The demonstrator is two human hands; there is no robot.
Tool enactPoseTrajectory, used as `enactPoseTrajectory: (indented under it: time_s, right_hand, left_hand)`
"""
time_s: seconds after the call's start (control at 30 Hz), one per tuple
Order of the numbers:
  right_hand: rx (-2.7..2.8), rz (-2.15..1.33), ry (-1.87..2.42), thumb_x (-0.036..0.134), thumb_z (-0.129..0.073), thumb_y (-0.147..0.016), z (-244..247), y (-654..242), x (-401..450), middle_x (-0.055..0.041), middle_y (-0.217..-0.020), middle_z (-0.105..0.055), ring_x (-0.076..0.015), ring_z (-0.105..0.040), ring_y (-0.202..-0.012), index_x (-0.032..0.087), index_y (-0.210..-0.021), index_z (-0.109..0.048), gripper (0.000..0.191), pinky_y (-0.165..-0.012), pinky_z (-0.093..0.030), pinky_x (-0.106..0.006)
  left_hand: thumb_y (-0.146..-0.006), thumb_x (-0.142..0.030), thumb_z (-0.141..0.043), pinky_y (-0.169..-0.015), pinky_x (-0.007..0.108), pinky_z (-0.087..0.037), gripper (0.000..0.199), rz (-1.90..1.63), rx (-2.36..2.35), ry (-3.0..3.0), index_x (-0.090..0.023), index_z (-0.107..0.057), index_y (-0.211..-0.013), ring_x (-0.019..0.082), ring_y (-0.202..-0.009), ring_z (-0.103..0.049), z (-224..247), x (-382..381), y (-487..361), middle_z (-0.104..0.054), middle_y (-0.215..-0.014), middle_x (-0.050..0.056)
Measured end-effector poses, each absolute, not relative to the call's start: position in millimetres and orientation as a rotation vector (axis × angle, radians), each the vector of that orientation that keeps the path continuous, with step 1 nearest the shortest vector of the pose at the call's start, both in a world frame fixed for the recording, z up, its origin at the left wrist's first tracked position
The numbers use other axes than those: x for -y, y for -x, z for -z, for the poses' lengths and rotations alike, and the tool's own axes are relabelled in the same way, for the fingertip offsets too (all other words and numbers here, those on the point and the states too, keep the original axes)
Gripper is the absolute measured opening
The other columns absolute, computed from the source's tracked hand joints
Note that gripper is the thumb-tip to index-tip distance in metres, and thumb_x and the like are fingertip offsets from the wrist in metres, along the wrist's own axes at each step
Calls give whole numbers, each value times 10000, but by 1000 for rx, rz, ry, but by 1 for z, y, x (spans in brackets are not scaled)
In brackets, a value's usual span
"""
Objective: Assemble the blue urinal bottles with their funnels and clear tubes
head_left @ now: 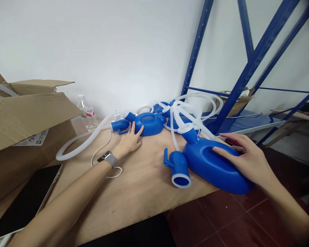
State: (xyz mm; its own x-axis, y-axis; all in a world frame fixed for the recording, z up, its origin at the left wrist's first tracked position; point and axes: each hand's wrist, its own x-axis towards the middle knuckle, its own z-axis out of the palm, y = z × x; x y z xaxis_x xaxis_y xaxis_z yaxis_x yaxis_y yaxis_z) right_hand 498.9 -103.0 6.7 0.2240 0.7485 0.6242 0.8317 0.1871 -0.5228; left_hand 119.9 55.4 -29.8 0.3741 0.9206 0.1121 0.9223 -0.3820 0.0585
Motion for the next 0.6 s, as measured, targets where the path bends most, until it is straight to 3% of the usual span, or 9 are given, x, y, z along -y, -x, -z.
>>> enactPoseTrajectory:
  time_s: [0.1,0.2,0.37,0.47,0.53,0.6]
  right_hand:
    - [1548,44,1566,679,-797,-737,-7,-502,108,-84,-1248,-730,-372,-688,-1188,288,-1149,-767,569,-1022,-582,-581]
    - [1474,-81,1578,639,-847,-673,-12,-504,116,-57,-1142,-783,-357,-741,-1039,309,-1019,-804,480,-974,-604,-555]
    - [1279,-102,1530,583,-871,-577,-17,-507,127,-51,-914,-804,-335,-751,-824,297,-839,-812,392,-784,-643,-490]
    - [1179,-33,1462,520,-871,-577,-17,-507,125,-51,-915,-794,-292,-734,-784,278,-839,-808,361,-736,-634,-438]
    - [1110,-13,1397,487,-876,-576,-15,-508,121,-51,-877,-778,-250,-701,-701,264,-847,-806,358,-649,-607,-401]
    - [1062,-25,1330,451,-888,-555,-13,-508,117,-38,-777,-744,-217,-650,-601,256,-832,-798,351,-534,-547,-364]
  left_hand:
    - [-989,-345,-566,-1055,614,-528,858,229,1783,2595,-268,-125,-1722,519,-1505,-428,31,-58,-126,52,-1778,254]
    - [-971,-375,-572,-1068,649,-507,880,279,1827,2623,-220,-133,-1718,535,-1565,-301,32,-53,-131,53,-1773,265]
    - [-954,-438,-593,-1204,690,-345,769,395,1827,2832,-123,-390,-1625,501,-1628,-116,24,-32,-149,-38,-1776,263]
    - [-977,-545,-560,-1324,545,-191,704,502,1743,3117,-163,-508,-1567,388,-1643,-184,16,-16,-169,-296,-1749,174]
    - [-987,-628,-515,-1333,458,-205,753,601,1729,3313,-176,-488,-1588,345,-1624,-271,13,-7,-183,-385,-1717,138]
    - [-940,-676,-579,-1297,447,-302,900,757,1777,3474,-149,-391,-1644,362,-1579,-372,13,-1,-195,-383,-1712,171]
